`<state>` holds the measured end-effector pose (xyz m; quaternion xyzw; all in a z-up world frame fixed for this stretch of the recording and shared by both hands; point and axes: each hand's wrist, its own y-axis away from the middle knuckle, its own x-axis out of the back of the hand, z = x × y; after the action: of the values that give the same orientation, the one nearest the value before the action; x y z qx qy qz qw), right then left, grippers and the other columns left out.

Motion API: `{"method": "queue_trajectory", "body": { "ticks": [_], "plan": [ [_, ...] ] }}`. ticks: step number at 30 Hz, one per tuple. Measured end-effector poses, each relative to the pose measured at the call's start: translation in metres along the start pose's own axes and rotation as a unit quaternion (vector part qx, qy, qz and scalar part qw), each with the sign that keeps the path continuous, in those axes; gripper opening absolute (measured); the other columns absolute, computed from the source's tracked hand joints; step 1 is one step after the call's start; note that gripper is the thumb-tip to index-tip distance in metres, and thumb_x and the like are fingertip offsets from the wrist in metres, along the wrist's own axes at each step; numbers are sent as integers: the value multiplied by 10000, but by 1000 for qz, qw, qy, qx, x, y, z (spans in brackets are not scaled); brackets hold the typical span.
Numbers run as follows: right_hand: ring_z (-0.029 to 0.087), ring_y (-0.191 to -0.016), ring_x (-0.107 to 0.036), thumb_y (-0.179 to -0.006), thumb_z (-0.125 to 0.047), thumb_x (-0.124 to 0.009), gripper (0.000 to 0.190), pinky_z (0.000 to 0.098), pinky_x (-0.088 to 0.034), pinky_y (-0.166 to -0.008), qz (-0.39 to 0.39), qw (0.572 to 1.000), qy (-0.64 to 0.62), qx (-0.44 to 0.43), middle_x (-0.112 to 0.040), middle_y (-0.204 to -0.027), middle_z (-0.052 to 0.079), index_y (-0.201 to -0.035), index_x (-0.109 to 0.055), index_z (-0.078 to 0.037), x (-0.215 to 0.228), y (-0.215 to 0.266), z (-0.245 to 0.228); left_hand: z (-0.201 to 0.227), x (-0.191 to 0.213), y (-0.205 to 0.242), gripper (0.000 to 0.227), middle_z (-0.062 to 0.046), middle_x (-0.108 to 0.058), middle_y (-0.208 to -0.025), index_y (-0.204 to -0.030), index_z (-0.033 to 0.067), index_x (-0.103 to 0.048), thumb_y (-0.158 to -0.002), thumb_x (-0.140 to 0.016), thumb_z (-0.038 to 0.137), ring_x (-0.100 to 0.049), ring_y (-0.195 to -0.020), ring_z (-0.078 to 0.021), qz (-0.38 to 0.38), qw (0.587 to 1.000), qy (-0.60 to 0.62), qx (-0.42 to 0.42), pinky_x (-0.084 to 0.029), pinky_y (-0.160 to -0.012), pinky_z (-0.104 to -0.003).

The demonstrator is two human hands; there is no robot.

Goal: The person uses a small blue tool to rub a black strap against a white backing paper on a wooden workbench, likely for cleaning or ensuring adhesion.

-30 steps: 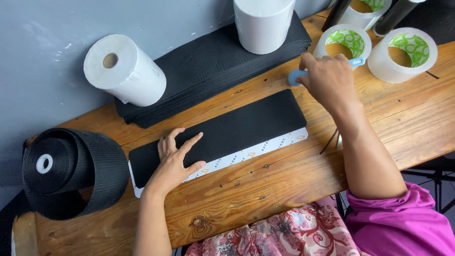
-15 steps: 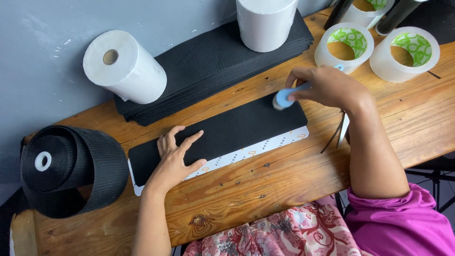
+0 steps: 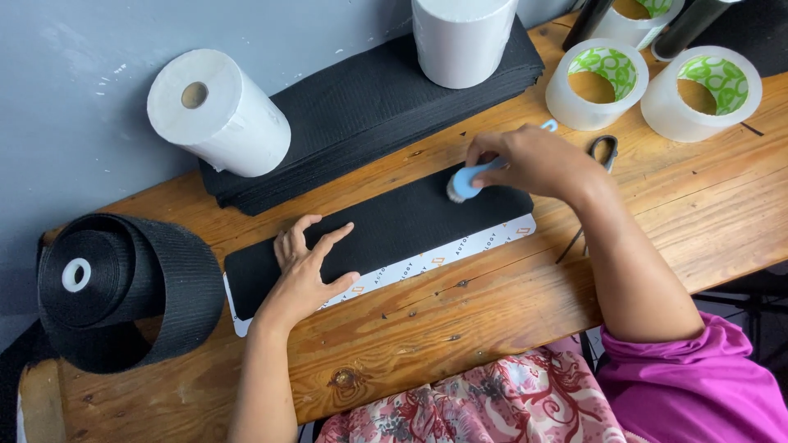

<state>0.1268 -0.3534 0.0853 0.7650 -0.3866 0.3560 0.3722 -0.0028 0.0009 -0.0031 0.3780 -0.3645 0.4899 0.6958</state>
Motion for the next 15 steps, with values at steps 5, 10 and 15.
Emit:
{"method": "queue_trajectory", "body": {
  "ticks": [5,10,15],
  "plan": [
    [309,-943,-741,-905,-376,-755,255,438,-534,-965,79,988,133,-15,-775,-948,74,-1107,-724,-223,-22,-18,44,1,0,0,817,-120,-239,-1475,-1494,397,-451,-753,-795,436,-275,-1331,-420,3,1000,-4,-2,-96,-1140,-670],
    [259,-823,-757,-946,-314,-776,254,407,-552,-894,199,966,166,22,-757,-831,73,-1153,-726,-175,-27,-17,25,4,2,-1,811,-126,-240,-1476,-1495,386,-450,-761,-790,435,-286,-1327,-419,10,1000,-5,-3,-103,-1136,-673],
    [300,-933,-754,-895,-392,-723,283,429,-555,-908,61,983,73,157,-781,-953,93,-1108,-655,-220,-79,-18,-29,7,-1,-1,776,-136,-252,-1458,-1520,365,-425,-819,-748,437,-268,-1333,-404,13,999,-16,-25,-117,-1139,-653]
  ]
}}
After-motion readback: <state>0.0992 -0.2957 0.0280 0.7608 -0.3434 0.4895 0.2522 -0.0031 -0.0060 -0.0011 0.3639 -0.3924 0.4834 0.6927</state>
